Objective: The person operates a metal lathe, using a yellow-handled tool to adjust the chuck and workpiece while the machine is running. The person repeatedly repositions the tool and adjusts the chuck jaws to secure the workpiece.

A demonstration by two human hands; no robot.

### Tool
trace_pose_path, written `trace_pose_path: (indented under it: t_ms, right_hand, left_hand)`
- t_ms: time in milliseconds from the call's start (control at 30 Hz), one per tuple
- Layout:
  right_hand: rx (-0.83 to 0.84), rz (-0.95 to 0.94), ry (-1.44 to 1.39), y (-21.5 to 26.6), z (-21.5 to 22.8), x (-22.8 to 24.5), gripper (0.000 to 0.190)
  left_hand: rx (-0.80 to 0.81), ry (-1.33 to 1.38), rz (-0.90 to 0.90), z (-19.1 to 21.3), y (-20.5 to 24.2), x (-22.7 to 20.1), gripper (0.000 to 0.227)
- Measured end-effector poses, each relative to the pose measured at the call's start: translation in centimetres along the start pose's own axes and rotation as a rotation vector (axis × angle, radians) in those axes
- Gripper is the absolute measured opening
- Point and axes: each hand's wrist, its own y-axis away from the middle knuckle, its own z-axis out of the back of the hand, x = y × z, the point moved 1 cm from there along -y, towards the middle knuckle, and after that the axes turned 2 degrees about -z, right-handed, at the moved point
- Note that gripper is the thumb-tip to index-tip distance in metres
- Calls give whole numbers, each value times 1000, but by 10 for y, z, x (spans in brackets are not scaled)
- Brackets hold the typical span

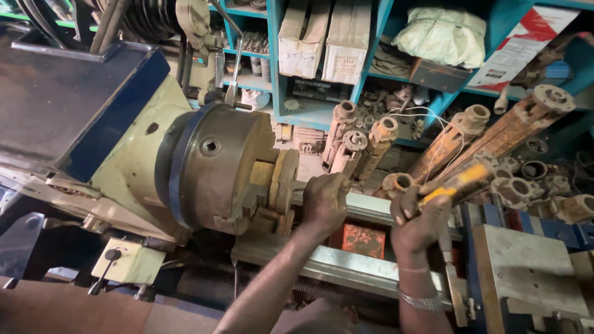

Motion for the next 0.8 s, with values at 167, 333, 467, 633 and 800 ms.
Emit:
trace_pose_path:
  t_ms: [167,333,467,633,800]
  right_hand:
    - [532,469,1185,3,-14,4,26]
    - [57,24,47,-1,-25,15,21]
    - [641,623,1082,9,-39,24,24]
    - [146,89,4,8,-33,15,26]
    - [414,242,1040,14,-17,1,34]
  left_hand:
    - [41,-28,-7,-1,1,0,8]
    - [17,10,-31,1,2,4,4]
    - [28,-23,-45,0,3,4,7]
    - [25,-10,-62,1,2,4,10]
    - [14,26,-42,0,0,3,18]
